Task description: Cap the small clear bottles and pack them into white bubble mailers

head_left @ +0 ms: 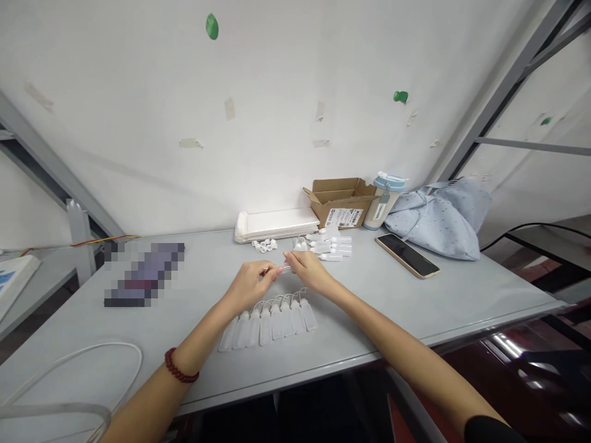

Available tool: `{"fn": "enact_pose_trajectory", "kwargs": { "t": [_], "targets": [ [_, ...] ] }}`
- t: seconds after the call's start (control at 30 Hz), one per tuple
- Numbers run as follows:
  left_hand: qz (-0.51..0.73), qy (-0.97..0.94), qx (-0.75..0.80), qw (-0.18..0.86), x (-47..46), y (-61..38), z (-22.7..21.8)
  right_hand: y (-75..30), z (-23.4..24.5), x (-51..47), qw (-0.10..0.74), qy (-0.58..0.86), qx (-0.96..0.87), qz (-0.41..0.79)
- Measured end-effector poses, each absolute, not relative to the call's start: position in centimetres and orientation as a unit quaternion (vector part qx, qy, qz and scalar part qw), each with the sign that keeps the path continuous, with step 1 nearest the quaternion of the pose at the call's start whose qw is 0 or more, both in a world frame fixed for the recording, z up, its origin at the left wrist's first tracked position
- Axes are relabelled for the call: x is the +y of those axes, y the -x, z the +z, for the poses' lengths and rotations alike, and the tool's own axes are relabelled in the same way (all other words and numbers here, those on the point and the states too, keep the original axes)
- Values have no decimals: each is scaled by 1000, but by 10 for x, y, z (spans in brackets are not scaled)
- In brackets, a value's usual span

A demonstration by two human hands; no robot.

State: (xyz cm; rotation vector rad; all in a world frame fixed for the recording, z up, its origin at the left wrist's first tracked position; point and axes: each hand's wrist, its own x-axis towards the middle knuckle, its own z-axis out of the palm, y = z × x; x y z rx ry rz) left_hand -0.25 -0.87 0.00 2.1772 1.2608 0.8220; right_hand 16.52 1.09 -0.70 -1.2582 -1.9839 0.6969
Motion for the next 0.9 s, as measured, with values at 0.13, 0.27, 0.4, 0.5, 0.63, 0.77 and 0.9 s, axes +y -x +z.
{"fn": "enact_pose_trajectory", "kwargs": {
  "t": [0.13,0.27,0.4,0.5,0.63,0.77,0.9],
  "targets": [
    [309,-782,462,281,-7,1,0,-168,-8,14,353,475,-768,245],
    [315,-769,472,295,6,10,-7,-177,-7,20,365,512,-762,152],
    [286,-771,516,238,27,23,-24,-193,-7,32,371,592,-712,78],
    [297,-765,539,189,40,26,-34,-208,-6,42,391,626,-674,31],
    [318,-771,531,149,46,25,-41,-221,-10,52,354,643,-679,-31],
    [327,-796,493,128,46,25,-45,-225,-11,56,361,603,-709,-54],
    [294,-824,476,90,43,23,-47,-225,7,43,474,538,-696,26]
  ]
}}
